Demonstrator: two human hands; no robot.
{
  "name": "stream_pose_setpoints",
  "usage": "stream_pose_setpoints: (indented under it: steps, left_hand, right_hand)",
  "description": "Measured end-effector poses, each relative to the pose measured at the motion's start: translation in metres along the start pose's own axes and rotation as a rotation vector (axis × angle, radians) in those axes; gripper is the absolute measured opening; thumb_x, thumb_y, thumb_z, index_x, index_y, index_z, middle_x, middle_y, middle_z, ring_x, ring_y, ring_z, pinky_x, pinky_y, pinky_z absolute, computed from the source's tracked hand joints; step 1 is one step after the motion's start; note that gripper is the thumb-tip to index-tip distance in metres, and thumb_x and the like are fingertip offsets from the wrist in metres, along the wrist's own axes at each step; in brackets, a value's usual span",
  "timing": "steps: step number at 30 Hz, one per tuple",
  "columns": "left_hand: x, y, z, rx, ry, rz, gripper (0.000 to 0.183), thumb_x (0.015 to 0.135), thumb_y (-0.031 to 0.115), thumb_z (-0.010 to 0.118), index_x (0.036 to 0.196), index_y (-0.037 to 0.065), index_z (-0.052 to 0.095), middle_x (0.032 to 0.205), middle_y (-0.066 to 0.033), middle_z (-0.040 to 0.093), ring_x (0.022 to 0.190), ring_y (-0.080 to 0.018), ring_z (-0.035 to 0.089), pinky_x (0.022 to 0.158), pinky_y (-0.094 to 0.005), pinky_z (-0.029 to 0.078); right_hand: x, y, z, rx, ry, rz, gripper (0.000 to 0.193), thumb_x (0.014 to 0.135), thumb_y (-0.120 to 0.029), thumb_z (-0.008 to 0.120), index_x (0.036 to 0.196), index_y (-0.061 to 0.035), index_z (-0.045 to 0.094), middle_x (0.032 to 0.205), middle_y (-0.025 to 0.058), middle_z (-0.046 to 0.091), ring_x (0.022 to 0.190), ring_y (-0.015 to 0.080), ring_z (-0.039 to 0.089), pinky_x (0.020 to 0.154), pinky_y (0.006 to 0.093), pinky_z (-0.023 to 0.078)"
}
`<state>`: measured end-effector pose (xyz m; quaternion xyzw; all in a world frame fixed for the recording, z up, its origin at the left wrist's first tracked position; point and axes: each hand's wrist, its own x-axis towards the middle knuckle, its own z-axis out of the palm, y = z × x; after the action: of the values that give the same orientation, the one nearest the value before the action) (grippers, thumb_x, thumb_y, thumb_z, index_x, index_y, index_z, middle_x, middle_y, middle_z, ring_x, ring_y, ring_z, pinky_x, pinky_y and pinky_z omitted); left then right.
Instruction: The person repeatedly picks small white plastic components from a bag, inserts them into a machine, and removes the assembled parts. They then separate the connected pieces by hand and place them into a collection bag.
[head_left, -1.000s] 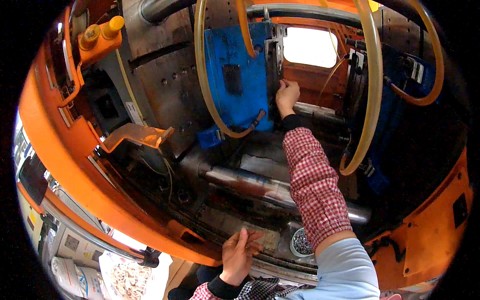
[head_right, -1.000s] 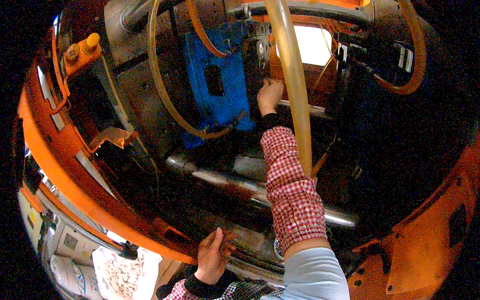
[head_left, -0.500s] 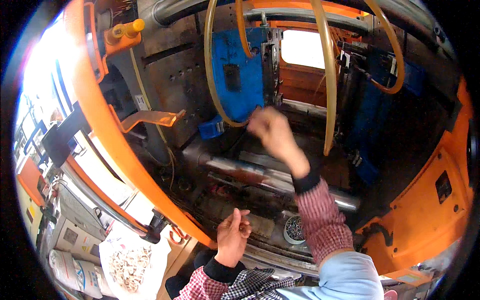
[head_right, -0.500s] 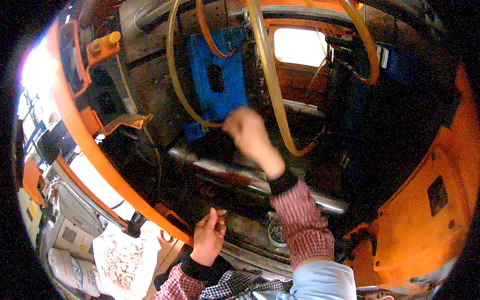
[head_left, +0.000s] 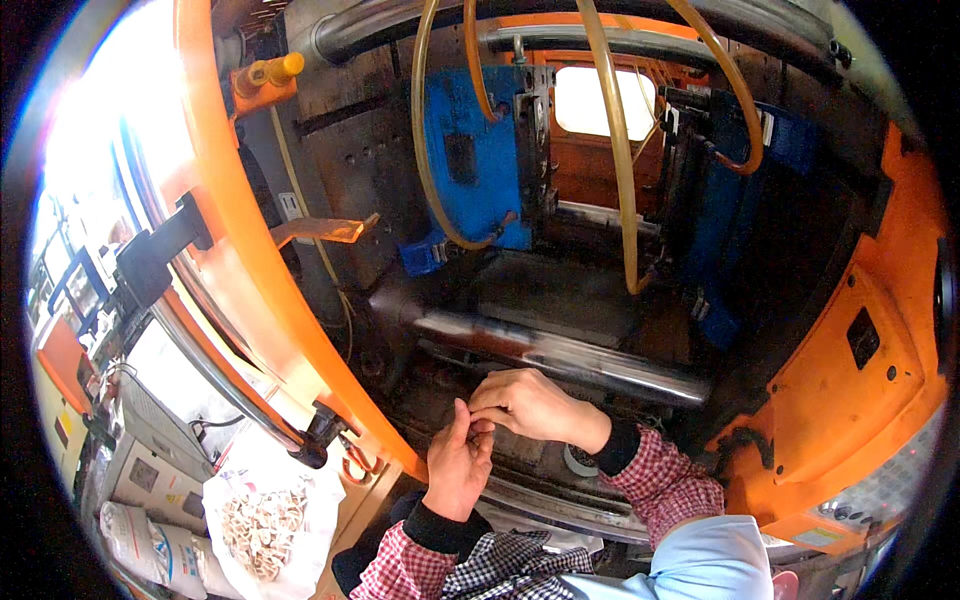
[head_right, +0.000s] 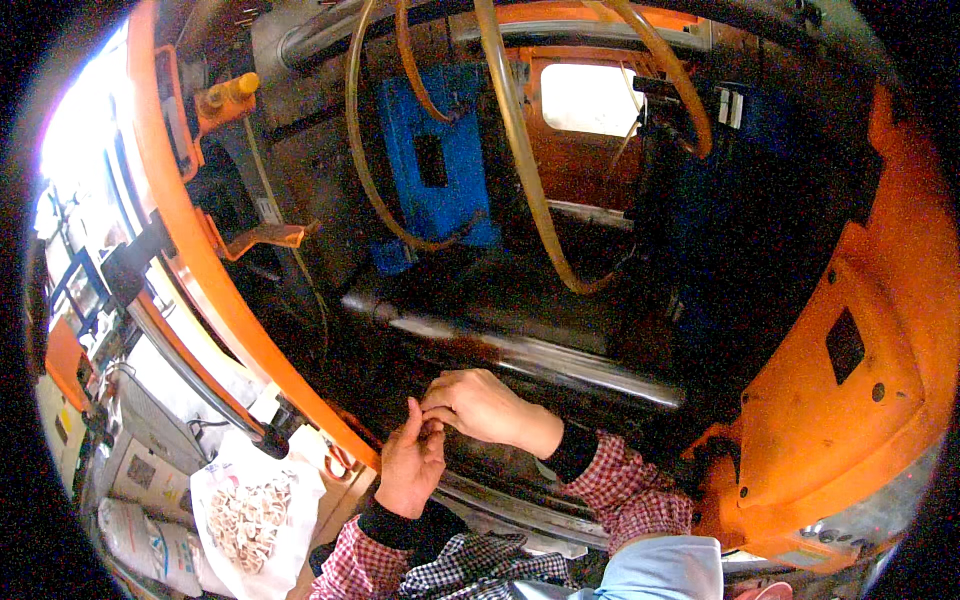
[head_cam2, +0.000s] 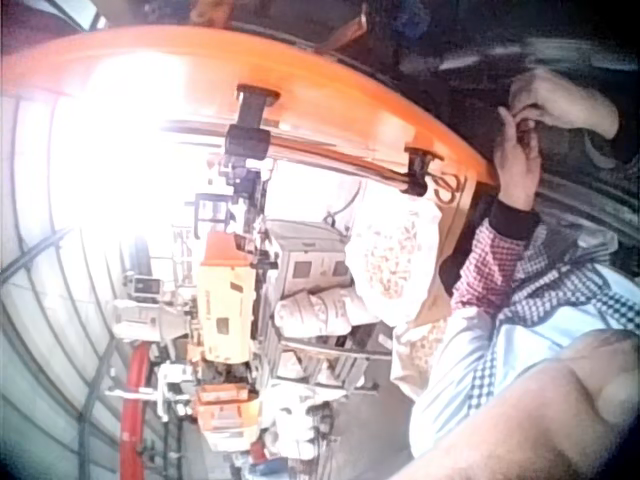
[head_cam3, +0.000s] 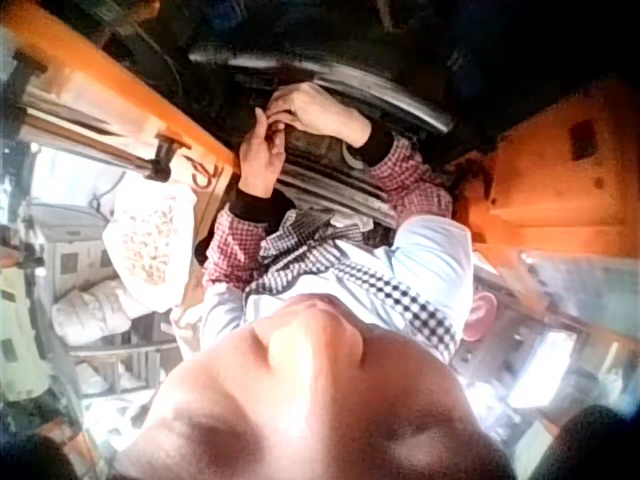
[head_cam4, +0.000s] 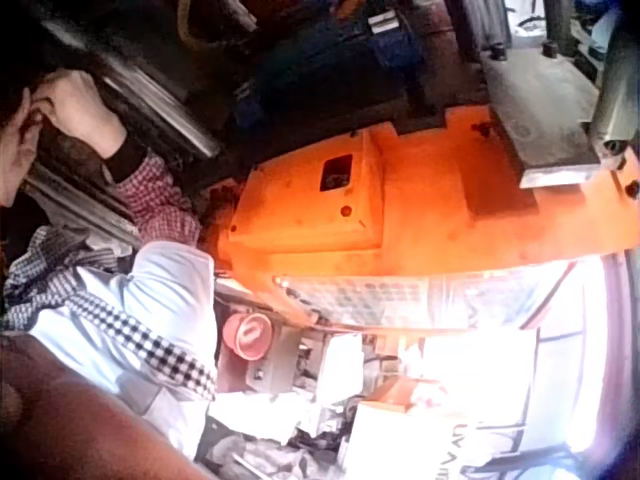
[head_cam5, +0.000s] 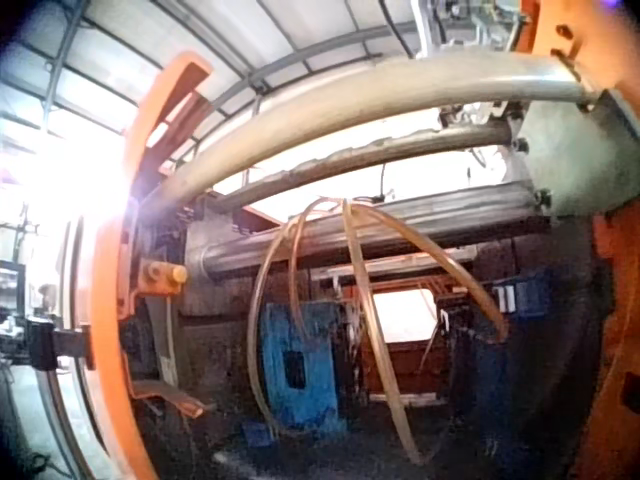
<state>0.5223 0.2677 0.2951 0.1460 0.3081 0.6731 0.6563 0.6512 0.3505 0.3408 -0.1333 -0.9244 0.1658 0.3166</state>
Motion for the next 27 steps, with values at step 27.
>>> stream_pose_setpoints:
  steps: [27]
  left_hand:
    - [0.000, -0.001, -0.005, 0.347, 0.105, -0.015, 0.033, 0.094, 0.027, 0.048, 0.105, -0.004, 0.056, 0.076, -0.0079, 0.062, 0.056, -0.0110, 0.055, 0.048, -0.0200, 0.041]
  right_hand:
    - [0.175, 0.279, -0.158, -0.510, 1.352, 0.551, 0.019, 0.078, -0.018, 0.063, 0.088, -0.0039, 0.070, 0.084, 0.0174, 0.066, 0.079, 0.0340, 0.063, 0.074, 0.0400, 0.048]
